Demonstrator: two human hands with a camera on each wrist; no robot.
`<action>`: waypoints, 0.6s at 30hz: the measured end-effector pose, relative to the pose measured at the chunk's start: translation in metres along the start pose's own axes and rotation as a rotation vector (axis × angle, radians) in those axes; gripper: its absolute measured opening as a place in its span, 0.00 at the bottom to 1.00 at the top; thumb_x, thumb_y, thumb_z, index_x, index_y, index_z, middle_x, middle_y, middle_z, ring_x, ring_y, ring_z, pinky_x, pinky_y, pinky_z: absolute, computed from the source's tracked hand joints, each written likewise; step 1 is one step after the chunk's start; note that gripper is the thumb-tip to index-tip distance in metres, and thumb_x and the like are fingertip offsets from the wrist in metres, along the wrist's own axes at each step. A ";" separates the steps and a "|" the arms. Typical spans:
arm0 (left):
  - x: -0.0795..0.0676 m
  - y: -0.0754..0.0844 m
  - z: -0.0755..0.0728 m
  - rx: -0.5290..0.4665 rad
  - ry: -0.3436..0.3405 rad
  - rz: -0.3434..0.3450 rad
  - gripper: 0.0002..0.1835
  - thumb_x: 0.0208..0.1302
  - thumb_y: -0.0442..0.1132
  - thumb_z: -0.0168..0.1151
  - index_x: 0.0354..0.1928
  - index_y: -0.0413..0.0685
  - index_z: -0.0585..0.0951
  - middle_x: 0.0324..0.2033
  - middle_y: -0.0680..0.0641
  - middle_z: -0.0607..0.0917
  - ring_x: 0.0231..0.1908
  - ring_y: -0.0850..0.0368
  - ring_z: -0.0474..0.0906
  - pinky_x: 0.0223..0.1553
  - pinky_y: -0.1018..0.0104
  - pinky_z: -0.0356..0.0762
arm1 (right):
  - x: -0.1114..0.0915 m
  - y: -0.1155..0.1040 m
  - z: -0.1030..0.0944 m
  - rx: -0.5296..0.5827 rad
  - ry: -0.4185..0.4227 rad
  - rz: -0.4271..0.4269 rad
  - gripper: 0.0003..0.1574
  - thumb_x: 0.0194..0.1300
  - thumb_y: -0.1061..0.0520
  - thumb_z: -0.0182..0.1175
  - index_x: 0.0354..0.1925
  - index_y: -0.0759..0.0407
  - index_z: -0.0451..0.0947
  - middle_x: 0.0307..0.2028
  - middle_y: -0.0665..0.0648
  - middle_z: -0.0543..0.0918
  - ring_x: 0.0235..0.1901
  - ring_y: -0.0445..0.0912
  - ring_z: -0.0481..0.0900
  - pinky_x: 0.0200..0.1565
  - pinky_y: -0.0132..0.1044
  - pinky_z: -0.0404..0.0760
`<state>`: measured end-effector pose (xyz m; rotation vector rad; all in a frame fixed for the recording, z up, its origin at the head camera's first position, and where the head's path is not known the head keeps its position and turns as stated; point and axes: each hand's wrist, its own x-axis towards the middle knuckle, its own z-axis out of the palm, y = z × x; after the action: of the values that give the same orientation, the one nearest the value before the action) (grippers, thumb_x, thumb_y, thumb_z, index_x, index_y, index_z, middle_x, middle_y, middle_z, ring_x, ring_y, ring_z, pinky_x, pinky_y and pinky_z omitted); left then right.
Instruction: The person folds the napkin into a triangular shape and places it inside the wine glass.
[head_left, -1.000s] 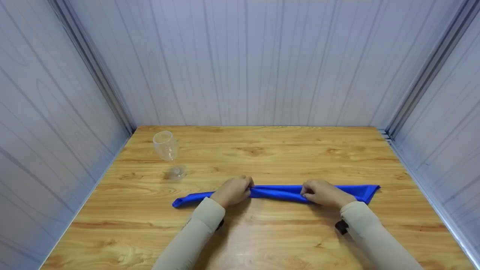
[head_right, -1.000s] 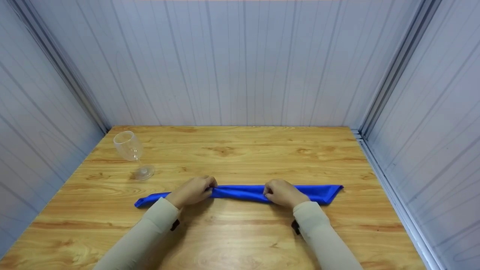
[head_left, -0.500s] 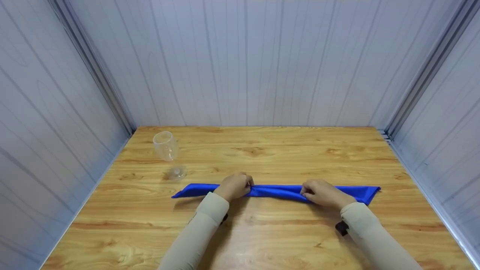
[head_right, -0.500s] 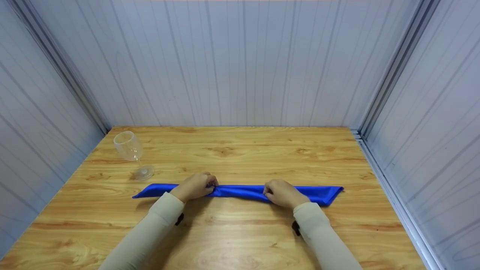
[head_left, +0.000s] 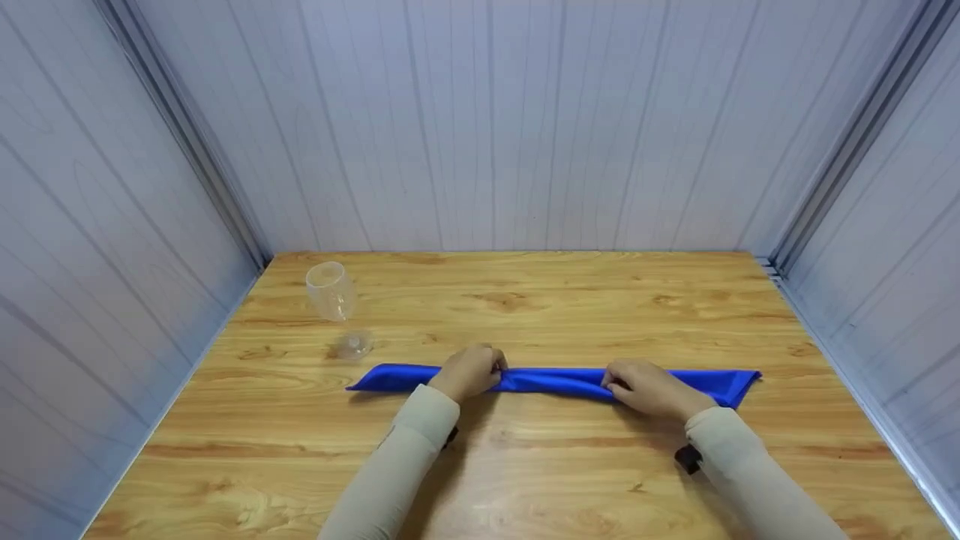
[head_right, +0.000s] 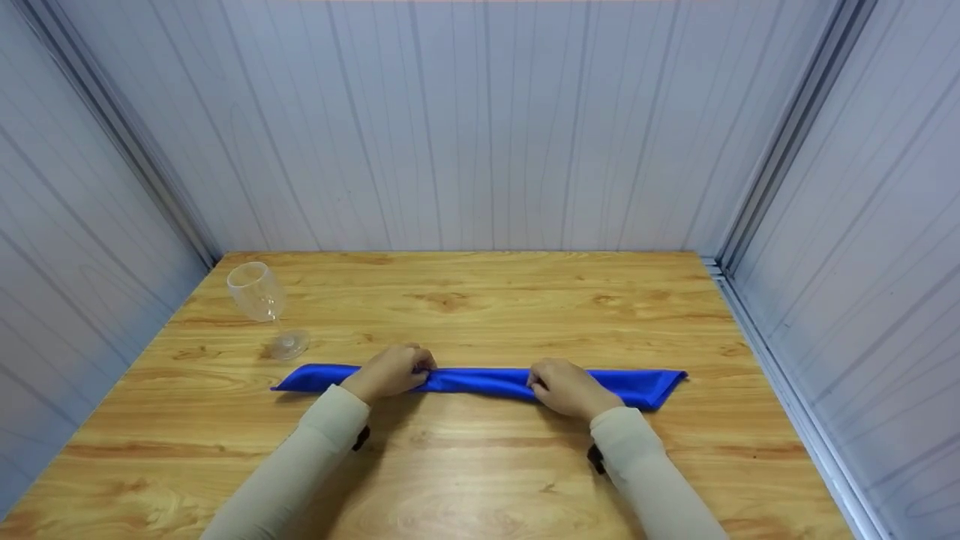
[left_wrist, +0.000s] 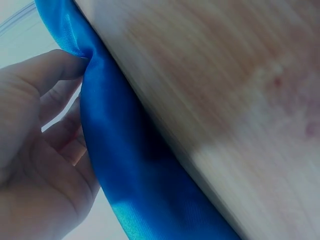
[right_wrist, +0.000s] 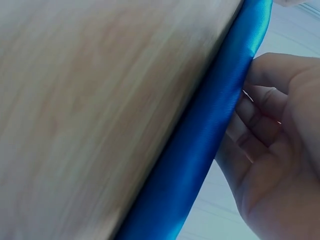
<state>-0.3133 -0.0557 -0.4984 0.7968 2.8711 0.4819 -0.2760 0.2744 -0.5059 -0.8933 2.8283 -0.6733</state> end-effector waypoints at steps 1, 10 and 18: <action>0.000 0.000 0.000 -0.003 0.002 0.000 0.08 0.68 0.34 0.63 0.45 0.48 0.87 0.42 0.48 0.84 0.43 0.53 0.82 0.44 0.60 0.81 | -0.001 0.000 0.000 0.002 0.003 -0.002 0.06 0.75 0.58 0.56 0.41 0.50 0.80 0.41 0.48 0.83 0.43 0.47 0.81 0.46 0.49 0.80; 0.000 0.001 0.000 -0.001 0.001 -0.011 0.08 0.68 0.34 0.64 0.46 0.48 0.87 0.42 0.48 0.84 0.44 0.52 0.81 0.46 0.58 0.80 | -0.010 -0.001 0.002 0.057 -0.038 0.029 0.05 0.75 0.53 0.57 0.45 0.49 0.79 0.43 0.46 0.79 0.44 0.45 0.78 0.47 0.49 0.78; 0.001 0.000 0.000 -0.007 0.003 -0.001 0.07 0.68 0.33 0.63 0.45 0.47 0.87 0.42 0.47 0.84 0.45 0.51 0.81 0.47 0.57 0.80 | -0.014 -0.007 0.000 0.021 -0.042 0.045 0.04 0.73 0.54 0.60 0.45 0.49 0.76 0.44 0.46 0.76 0.42 0.43 0.77 0.44 0.46 0.78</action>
<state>-0.3141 -0.0555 -0.4984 0.7937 2.8709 0.4931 -0.2615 0.2773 -0.5030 -0.8285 2.7900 -0.6687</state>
